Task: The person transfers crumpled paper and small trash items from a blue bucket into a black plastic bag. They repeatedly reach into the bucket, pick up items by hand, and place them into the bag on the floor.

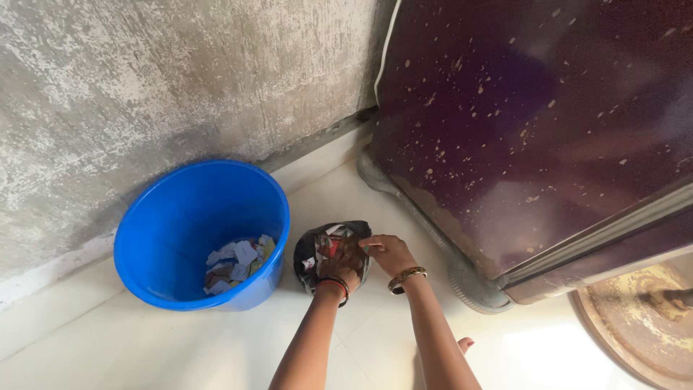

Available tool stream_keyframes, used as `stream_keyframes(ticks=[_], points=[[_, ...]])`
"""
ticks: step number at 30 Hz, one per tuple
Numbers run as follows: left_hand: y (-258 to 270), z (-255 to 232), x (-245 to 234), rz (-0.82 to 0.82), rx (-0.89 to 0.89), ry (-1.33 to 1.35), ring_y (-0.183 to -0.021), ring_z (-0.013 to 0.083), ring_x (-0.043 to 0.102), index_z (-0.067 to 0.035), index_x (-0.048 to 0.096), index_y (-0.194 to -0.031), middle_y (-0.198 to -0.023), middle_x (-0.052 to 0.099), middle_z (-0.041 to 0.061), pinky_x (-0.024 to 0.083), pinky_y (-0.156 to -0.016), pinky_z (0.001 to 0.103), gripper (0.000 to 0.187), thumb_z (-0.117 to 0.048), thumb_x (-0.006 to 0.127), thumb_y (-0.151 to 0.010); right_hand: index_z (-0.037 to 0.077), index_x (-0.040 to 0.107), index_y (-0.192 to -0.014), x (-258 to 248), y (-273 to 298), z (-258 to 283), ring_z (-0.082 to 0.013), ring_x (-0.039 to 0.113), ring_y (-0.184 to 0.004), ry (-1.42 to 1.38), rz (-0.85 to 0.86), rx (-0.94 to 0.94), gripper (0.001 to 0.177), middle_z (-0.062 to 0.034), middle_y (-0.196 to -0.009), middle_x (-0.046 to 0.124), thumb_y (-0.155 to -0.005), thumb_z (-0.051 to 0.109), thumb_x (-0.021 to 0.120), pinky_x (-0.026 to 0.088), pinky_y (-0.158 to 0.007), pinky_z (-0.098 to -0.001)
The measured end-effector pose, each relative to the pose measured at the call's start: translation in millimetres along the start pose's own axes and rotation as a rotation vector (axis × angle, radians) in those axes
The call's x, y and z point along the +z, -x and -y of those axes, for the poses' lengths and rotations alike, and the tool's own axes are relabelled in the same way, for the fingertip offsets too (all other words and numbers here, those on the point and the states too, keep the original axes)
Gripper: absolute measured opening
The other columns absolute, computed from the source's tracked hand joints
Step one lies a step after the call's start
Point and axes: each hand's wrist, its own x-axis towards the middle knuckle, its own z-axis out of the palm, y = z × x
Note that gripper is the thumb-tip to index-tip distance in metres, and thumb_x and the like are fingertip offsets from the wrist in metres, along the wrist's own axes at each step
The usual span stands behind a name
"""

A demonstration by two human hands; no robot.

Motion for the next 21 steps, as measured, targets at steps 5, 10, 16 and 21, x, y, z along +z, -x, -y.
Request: stream_keyframes(ticks=[5, 10, 16, 21], points=[[6.8, -1.1, -12.9, -0.149, 0.047, 0.036, -0.157, 0.0267, 0.013, -0.012, 0.039, -0.154, -0.166, 0.025, 0.005, 0.014, -0.119, 0.068, 0.057, -0.034, 0.042, -0.101, 0.017, 0.077, -0.116, -0.2, 8.1, 11.8, -0.0262, 0.073, -0.105, 0.140, -0.038, -0.021, 0.029, -0.0099, -0.112, 0.076, -0.088, 0.020, 0.068, 0.056, -0.093, -0.0378], [16.8, -4.8, -42.6, -0.325, 0.152, 0.123, -0.145, 0.0295, 0.035, -0.007, 0.059, -0.135, -0.150, 0.048, 0.012, 0.029, -0.117, 0.059, 0.044, -0.029, 0.051, -0.097, 0.017, 0.072, -0.121, -6.4, 14.7, 30.4, -0.0279, 0.070, -0.105, 0.240, -0.064, -0.041, 0.037, -0.0114, -0.116, 0.071, -0.086, 0.028, 0.073, 0.054, -0.092, -0.0400], [58.5, -6.9, -110.0, -0.382, 0.133, 0.391, -0.107, 0.0350, 0.068, -0.005, 0.072, -0.109, -0.115, 0.072, 0.018, 0.054, -0.094, 0.047, 0.027, -0.024, 0.054, -0.101, 0.014, 0.073, -0.122, -7.9, 12.9, 49.8, -0.0238, 0.072, -0.109, -0.033, -0.236, -0.312, 0.035, -0.0116, -0.122, 0.072, -0.087, 0.019, 0.069, 0.058, -0.090, -0.0361], [119.3, 0.2, -176.2, -0.775, 0.184, 0.550, -0.098, 0.0401, 0.067, -0.002, 0.072, -0.103, -0.108, 0.072, 0.019, 0.054, -0.080, 0.051, 0.023, -0.015, 0.060, -0.088, 0.008, 0.072, -0.124, -10.0, 22.9, 100.9, -0.0187, 0.075, -0.100, -0.301, -0.140, -0.226, 0.031, -0.0111, -0.109, 0.079, -0.098, 0.025, 0.064, 0.059, -0.084, -0.0324]])
